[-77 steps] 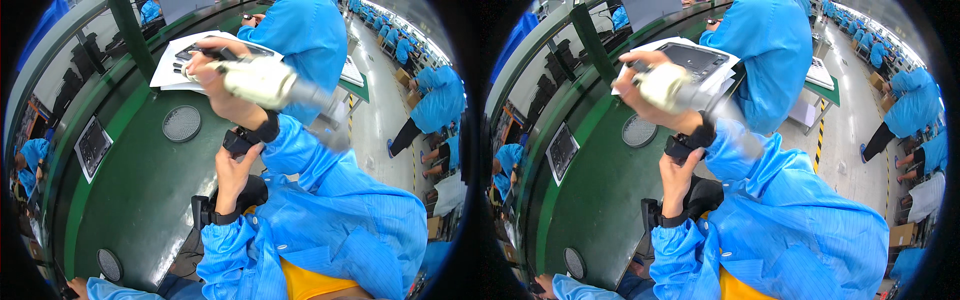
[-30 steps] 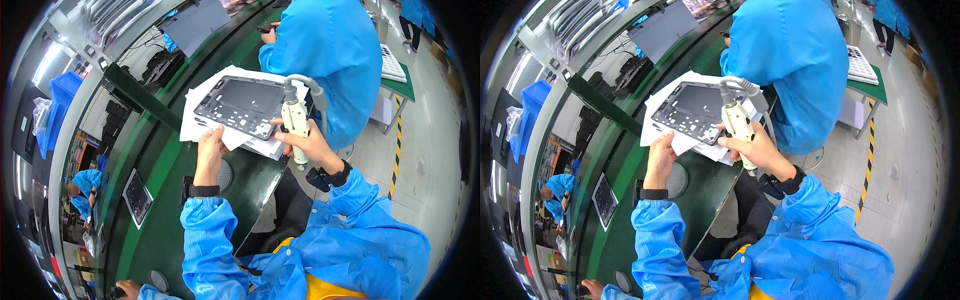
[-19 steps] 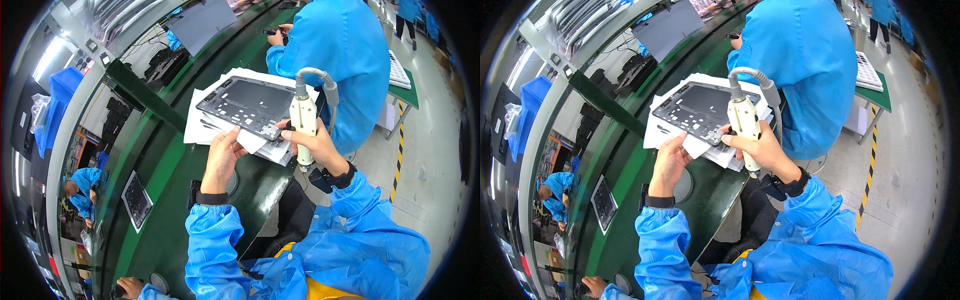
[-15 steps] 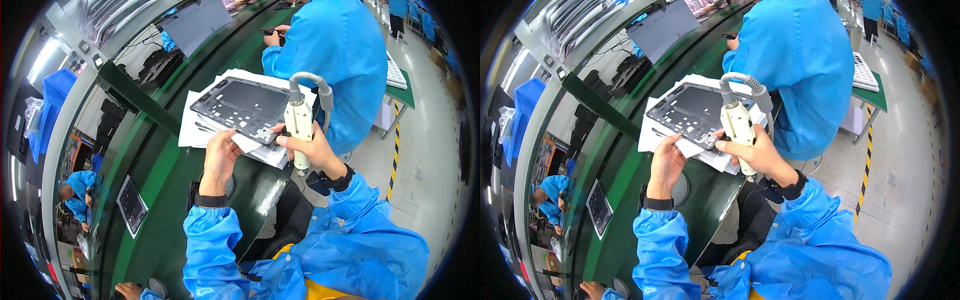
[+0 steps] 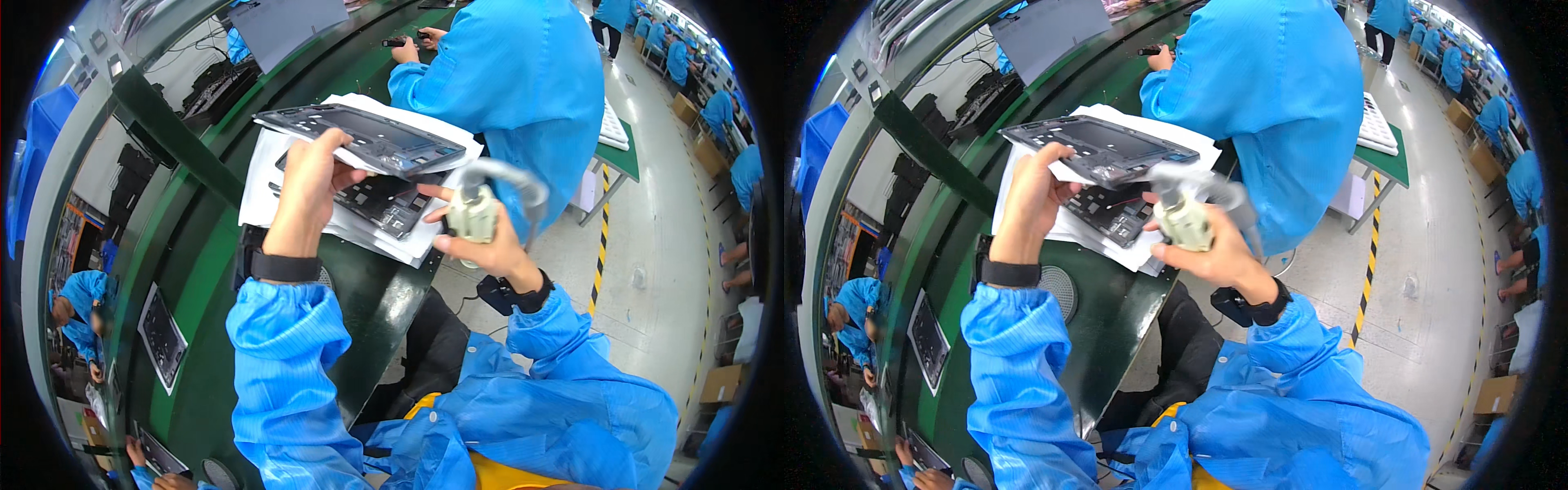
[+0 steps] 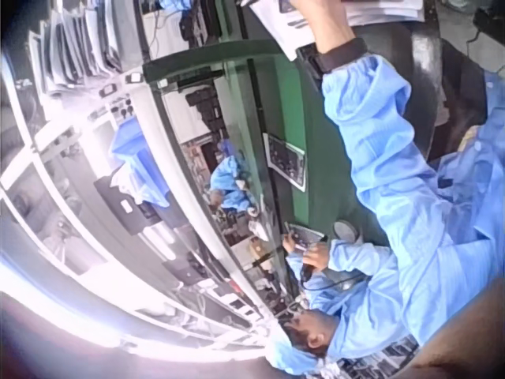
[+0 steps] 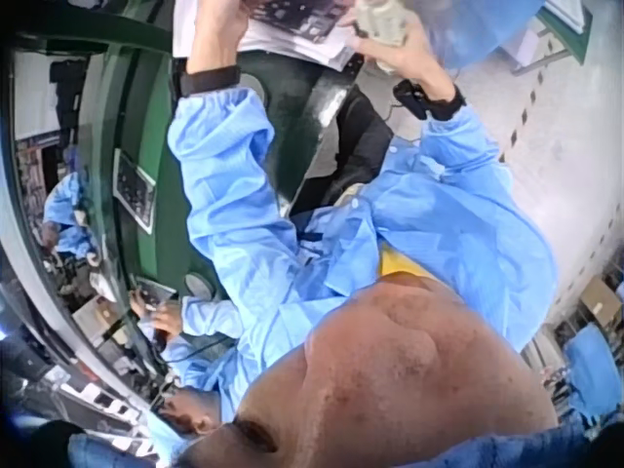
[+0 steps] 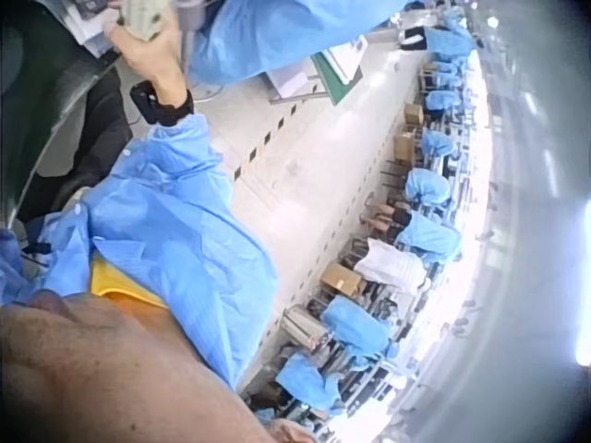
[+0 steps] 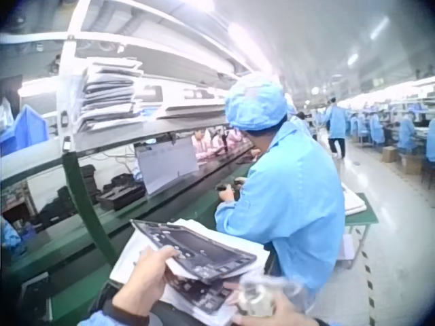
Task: The recorder is assembling tablets on a factory production line, using an electric screwdriver to secure components.
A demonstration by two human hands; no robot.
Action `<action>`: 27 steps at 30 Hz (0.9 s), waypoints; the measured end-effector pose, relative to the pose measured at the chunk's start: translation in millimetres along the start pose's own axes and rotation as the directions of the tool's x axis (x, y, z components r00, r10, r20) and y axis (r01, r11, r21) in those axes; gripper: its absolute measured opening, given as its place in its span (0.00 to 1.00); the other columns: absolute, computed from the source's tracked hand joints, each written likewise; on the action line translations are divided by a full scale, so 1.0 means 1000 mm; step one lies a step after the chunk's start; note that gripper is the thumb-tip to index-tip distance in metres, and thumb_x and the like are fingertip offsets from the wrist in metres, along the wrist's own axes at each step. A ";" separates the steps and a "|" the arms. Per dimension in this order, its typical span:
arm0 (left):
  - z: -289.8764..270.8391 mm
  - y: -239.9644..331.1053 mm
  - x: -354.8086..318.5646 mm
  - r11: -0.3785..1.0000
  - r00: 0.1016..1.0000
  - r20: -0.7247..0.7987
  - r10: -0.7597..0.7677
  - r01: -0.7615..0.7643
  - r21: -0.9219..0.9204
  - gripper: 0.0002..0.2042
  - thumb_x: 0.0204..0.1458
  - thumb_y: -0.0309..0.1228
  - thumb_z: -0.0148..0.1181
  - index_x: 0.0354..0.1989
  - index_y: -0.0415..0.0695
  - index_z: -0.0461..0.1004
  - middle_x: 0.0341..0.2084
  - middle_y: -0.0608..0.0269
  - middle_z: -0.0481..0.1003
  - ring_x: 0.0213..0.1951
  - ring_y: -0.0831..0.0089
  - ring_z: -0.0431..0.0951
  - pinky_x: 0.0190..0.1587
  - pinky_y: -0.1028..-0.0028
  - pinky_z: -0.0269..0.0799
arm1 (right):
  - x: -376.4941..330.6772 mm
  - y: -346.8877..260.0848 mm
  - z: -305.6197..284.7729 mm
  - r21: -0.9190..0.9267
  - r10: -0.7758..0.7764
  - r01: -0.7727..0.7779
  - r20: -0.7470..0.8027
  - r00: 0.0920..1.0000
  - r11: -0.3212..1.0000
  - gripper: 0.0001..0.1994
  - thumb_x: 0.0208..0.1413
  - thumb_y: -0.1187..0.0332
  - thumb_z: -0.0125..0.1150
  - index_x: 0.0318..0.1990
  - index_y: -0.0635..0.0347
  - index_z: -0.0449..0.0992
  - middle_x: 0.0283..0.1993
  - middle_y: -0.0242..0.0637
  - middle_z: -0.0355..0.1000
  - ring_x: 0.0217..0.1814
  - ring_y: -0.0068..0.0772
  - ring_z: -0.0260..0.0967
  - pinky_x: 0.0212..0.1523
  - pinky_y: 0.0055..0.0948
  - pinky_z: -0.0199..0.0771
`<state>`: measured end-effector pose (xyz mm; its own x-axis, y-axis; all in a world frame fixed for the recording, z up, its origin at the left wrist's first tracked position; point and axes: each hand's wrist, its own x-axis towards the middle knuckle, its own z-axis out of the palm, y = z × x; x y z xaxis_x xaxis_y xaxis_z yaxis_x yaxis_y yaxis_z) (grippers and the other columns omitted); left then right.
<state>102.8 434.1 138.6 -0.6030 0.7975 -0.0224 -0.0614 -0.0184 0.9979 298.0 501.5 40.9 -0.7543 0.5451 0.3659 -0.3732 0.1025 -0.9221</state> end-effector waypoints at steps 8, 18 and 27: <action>0.009 0.014 0.010 1.000 0.999 0.038 0.015 -0.015 0.005 0.09 0.44 0.27 0.50 0.28 0.31 0.69 0.20 0.53 0.74 0.20 0.71 0.74 0.22 0.81 0.71 | -0.003 0.021 0.000 -0.232 -0.033 0.052 0.086 0.996 0.971 0.30 0.47 0.75 0.60 0.59 0.62 0.57 0.61 0.37 0.58 0.51 0.22 0.64 0.52 0.24 0.64; 0.013 0.020 0.016 1.000 0.999 0.031 -0.015 0.014 0.026 0.06 0.43 0.25 0.47 0.25 0.33 0.67 0.18 0.56 0.72 0.16 0.74 0.69 0.23 0.79 0.72 | -0.006 0.018 -0.002 -0.239 0.156 -0.134 0.078 0.985 0.962 0.27 0.49 0.71 0.60 0.58 0.57 0.60 0.53 0.31 0.64 0.54 0.22 0.60 0.55 0.24 0.58; -0.025 0.037 0.035 1.000 0.998 0.054 -0.006 0.005 0.004 0.07 0.45 0.25 0.49 0.26 0.32 0.69 0.20 0.53 0.73 0.17 0.73 0.72 0.18 0.83 0.70 | -0.001 0.003 0.003 -0.395 0.025 -0.019 0.010 1.000 0.918 0.27 0.40 0.71 0.62 0.53 0.59 0.65 0.40 0.40 0.73 0.41 0.27 0.70 0.44 0.26 0.68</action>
<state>60.0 446.4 173.0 -0.5584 0.8292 -0.0246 -0.0613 -0.0117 0.9981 296.6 498.9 38.1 -0.7688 0.5391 0.3439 -0.1149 0.4125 -0.9037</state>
